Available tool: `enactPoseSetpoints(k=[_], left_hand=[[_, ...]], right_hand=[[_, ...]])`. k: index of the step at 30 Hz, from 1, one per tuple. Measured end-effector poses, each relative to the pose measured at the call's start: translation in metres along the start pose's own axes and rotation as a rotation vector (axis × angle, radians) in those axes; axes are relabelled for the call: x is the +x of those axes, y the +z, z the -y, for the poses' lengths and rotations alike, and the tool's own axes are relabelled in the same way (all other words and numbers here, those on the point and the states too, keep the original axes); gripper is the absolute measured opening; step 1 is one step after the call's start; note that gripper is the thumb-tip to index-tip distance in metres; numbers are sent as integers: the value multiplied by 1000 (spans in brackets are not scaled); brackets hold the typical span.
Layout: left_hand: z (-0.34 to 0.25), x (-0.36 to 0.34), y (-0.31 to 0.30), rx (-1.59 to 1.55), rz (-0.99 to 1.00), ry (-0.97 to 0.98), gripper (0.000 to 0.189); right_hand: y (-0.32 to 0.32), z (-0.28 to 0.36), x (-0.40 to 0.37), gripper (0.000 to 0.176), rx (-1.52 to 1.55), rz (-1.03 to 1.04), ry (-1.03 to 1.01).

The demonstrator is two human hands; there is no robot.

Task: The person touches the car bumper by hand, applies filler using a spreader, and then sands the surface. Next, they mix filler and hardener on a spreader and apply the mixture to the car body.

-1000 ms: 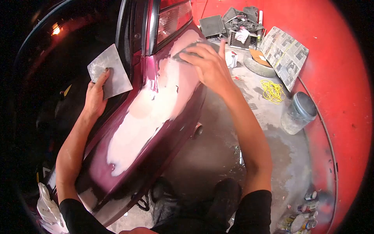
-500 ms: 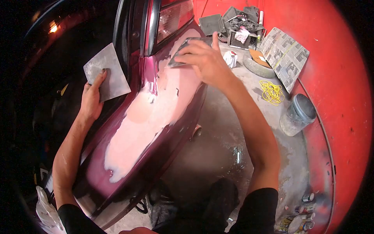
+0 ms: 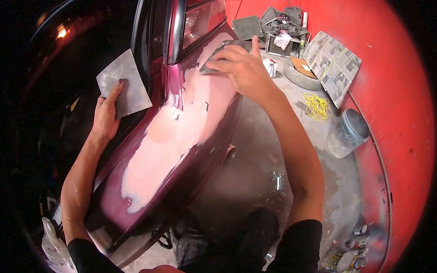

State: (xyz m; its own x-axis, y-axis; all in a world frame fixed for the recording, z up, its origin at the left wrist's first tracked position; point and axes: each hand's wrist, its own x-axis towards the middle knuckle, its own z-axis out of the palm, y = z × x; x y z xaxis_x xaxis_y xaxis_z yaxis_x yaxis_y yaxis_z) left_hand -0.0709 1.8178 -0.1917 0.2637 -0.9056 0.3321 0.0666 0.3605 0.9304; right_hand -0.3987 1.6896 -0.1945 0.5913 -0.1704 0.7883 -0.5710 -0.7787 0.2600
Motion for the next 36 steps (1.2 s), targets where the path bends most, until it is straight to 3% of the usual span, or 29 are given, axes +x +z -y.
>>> enactPoseSetpoints(k=[4,7,10,12,14,15,16,17,19,20,21,23,25,28,29,30,32,35,36], left_hand=[[0,0,0,11,6,1,29],[-1,-1,0,8,14,6,29],[2,1,-2,-14,24,20,30],[4,3,-5,-35,30,28,31],[0,1,-2,-58,22,12,32],[-2,0,0,-70,19,3,32],[-3,0,0,-93,23,2,33],[-4,0,1,-111,29,-3,33],[-6,-1,1,-138,38,-15,33],[-6,-1,0,-144,39,-29,33],[-6,-2,0,-148,42,-40,33],[-3,0,-1,-146,24,-23,32],[-2,2,-1,-135,15,-10,31],[0,2,-4,-125,2,-12,30],[1,3,-4,-124,0,-11,29],[1,3,-4,-126,-2,-8,29],[3,4,-4,-120,4,-5,28],[3,2,-5,-115,8,9,28],[3,2,-5,-115,9,15,28]], right_hand=[[7,3,-6,38,-63,48,5],[-23,10,0,42,-117,220,19],[-35,3,-25,43,74,110,188],[-45,8,-56,44,429,-64,465],[-36,18,-120,32,642,-211,958],[-18,18,-170,42,891,-321,1154],[7,30,-212,44,1187,-602,1316],[12,55,-244,51,1417,-620,1441],[57,92,-354,59,1491,-467,1694],[86,121,-401,53,1638,-513,1692],[106,147,-449,47,1687,-422,1919],[137,205,-494,45,1773,-535,2073],[138,248,-495,45,1749,-574,2180],[178,284,-553,44,1640,-356,2343],[177,285,-551,41,1461,-198,2394],[175,285,-547,37,1286,-35,2438],[125,278,-469,44,1179,31,2370],[139,281,-487,40,1428,-178,2306],[149,283,-503,38,1407,-125,2315]])
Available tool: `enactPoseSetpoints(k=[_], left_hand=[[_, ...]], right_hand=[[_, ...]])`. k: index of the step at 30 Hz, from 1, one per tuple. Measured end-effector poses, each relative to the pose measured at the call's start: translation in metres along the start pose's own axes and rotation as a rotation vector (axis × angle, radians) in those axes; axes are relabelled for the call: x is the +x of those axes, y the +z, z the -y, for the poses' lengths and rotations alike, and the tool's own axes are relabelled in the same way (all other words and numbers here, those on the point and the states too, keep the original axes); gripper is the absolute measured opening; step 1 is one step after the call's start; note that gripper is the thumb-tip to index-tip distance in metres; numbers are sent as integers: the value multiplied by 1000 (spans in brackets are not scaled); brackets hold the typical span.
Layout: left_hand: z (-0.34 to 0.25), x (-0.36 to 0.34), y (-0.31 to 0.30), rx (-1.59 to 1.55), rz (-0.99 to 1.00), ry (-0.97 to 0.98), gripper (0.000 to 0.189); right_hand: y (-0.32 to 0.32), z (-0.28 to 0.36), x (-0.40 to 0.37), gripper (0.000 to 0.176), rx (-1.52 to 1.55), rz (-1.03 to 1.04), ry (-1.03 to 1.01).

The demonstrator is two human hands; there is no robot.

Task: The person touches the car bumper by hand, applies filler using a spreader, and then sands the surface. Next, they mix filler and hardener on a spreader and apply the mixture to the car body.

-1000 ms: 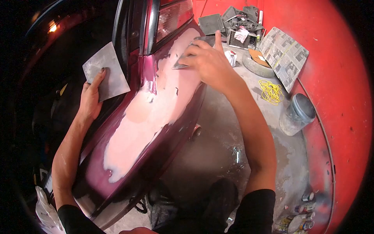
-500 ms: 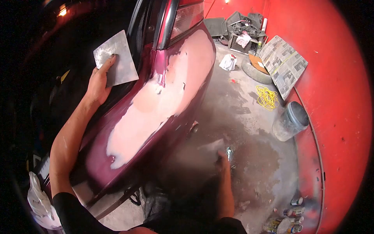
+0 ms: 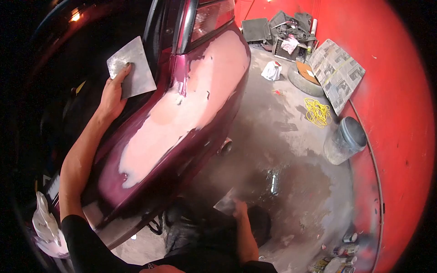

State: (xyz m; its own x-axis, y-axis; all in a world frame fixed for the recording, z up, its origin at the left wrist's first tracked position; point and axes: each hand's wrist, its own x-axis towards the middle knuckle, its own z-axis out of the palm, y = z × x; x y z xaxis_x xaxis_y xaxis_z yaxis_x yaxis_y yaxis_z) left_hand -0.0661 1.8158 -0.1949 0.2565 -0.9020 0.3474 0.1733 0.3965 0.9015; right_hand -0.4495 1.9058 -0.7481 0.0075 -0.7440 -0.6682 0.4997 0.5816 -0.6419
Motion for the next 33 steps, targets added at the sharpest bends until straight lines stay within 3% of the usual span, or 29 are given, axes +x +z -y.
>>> enactPoseSetpoints(k=[3,5,10,14,17,20,23,26,27,33], left_hand=[[-1,-2,3,-7,9,-7,30],[-3,-5,7,-5,18,-9,31],[3,-1,1,46,57,14,35],[4,0,-2,114,141,68,37],[5,0,0,99,101,45,38],[4,0,1,90,119,34,38],[7,1,0,58,140,38,38],[6,0,-1,51,134,52,37],[5,0,-1,56,130,52,37],[3,1,-1,57,139,26,36]], right_hand=[[-16,-7,22,31,8,24,39],[-16,-7,23,28,168,112,65],[-22,-6,20,29,248,186,-32],[-15,-13,20,22,59,70,-130],[-2,0,17,25,100,26,28],[16,12,1,23,54,-42,3],[21,5,8,16,149,80,39],[23,-6,13,25,48,-5,48],[37,3,-9,27,-79,-124,87],[47,-4,-15,28,-171,-195,122]])
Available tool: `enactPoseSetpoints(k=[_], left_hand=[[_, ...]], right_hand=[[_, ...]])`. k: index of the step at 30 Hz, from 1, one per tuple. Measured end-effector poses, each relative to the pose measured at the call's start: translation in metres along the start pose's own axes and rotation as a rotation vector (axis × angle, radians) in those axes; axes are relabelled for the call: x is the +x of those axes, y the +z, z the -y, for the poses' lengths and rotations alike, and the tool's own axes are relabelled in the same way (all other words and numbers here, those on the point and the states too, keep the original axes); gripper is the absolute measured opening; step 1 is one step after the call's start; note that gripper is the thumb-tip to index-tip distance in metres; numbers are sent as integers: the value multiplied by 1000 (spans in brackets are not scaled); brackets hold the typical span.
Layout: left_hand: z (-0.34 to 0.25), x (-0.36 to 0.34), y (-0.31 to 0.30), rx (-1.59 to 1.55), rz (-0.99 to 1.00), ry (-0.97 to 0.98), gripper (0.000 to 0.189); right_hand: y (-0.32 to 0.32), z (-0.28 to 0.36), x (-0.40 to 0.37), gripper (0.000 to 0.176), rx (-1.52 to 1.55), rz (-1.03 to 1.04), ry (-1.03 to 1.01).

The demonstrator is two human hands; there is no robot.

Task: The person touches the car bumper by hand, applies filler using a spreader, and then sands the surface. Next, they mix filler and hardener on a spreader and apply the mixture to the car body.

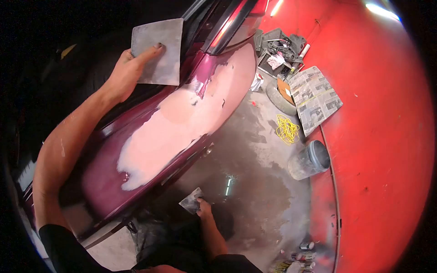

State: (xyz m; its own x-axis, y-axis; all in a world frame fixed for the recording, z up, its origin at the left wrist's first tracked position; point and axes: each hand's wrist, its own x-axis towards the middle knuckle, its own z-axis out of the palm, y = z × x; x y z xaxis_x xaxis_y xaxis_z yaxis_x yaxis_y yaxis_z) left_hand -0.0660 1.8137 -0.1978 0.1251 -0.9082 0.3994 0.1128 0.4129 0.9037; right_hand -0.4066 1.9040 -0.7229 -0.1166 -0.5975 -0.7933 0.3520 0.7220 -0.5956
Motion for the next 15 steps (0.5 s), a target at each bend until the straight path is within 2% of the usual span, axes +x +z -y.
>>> enactPoseSetpoints(k=[3,4,7,8,12,15], left_hand=[[-1,-1,2,-10,-18,19,36],[-2,-2,2,-2,-30,11,36],[-4,-2,4,10,-56,0,35],[-4,-2,5,5,-58,-4,35],[-5,-3,6,-4,-91,-22,32],[-5,-2,6,-15,-105,-41,30]], right_hand=[[-10,-12,22,27,144,171,12],[-6,-4,3,27,84,124,11],[-5,-4,-4,28,84,162,-73],[-3,0,-13,30,73,126,-35],[-8,-4,-6,35,25,125,-87],[-14,-6,4,36,-78,24,-35]])
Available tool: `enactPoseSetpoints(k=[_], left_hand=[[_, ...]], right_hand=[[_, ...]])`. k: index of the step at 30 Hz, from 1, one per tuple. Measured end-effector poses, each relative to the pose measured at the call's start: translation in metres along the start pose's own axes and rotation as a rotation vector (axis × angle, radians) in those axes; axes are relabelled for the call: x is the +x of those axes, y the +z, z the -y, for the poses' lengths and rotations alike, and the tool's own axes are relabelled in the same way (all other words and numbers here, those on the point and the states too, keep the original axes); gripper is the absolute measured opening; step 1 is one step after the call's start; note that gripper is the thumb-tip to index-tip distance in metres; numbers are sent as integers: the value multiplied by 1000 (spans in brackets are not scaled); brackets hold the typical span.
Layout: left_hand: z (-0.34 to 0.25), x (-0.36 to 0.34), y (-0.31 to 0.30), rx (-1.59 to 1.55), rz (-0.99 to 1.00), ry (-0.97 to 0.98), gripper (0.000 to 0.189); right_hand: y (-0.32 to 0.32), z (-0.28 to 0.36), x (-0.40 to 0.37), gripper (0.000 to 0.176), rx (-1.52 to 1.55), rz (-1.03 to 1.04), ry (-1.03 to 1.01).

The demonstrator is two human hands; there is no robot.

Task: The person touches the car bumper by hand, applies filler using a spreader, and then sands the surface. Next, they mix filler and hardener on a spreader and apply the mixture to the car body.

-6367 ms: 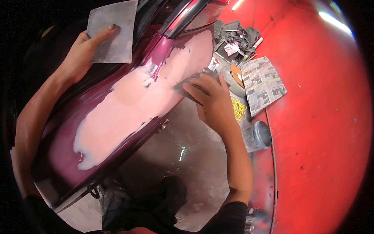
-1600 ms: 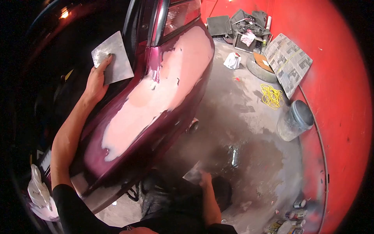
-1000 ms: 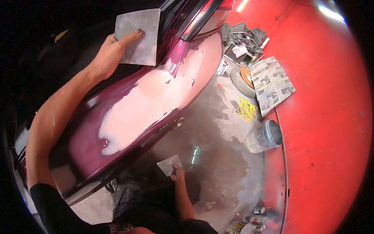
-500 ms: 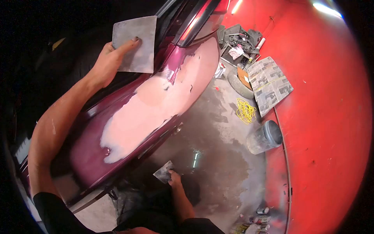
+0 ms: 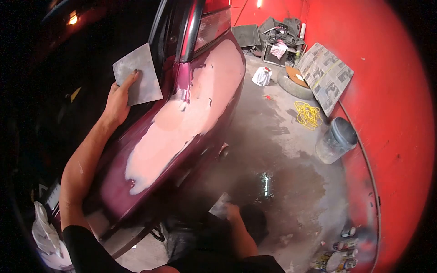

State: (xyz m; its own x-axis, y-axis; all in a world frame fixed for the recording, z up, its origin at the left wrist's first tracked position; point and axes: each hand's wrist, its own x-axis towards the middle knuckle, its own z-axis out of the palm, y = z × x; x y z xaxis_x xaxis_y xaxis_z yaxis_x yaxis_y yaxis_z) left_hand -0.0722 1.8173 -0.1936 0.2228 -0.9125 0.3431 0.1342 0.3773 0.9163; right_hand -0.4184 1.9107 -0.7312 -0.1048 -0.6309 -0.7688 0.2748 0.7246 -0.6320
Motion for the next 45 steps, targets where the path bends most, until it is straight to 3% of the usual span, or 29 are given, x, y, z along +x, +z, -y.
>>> enactPoseSetpoints(k=[6,9,14,18,21,26,32,38,41,45], left_hand=[[2,3,-3,-1,13,5,30],[-1,0,0,-2,-2,-4,29],[-1,2,-1,7,14,-1,30],[-4,-3,3,2,7,-2,33],[-1,0,-1,11,22,15,34],[-1,-1,-4,7,98,36,35],[-3,2,-4,-186,-40,-12,39],[-2,4,-6,-210,-6,-13,40],[-1,4,-6,-189,0,-10,40],[0,3,-4,-152,18,9,40]], right_hand=[[-9,-8,13,29,207,117,-28],[-8,-9,14,27,237,13,-41],[-9,-15,19,29,376,151,-112],[-23,-38,63,31,339,137,-94],[-22,-23,34,32,370,215,-112],[-14,3,-11,32,184,154,-96],[-11,10,-16,35,-27,25,-19],[-17,-12,20,39,176,155,-80],[-4,7,-14,41,28,41,-58],[-14,-12,21,39,105,97,-38]])
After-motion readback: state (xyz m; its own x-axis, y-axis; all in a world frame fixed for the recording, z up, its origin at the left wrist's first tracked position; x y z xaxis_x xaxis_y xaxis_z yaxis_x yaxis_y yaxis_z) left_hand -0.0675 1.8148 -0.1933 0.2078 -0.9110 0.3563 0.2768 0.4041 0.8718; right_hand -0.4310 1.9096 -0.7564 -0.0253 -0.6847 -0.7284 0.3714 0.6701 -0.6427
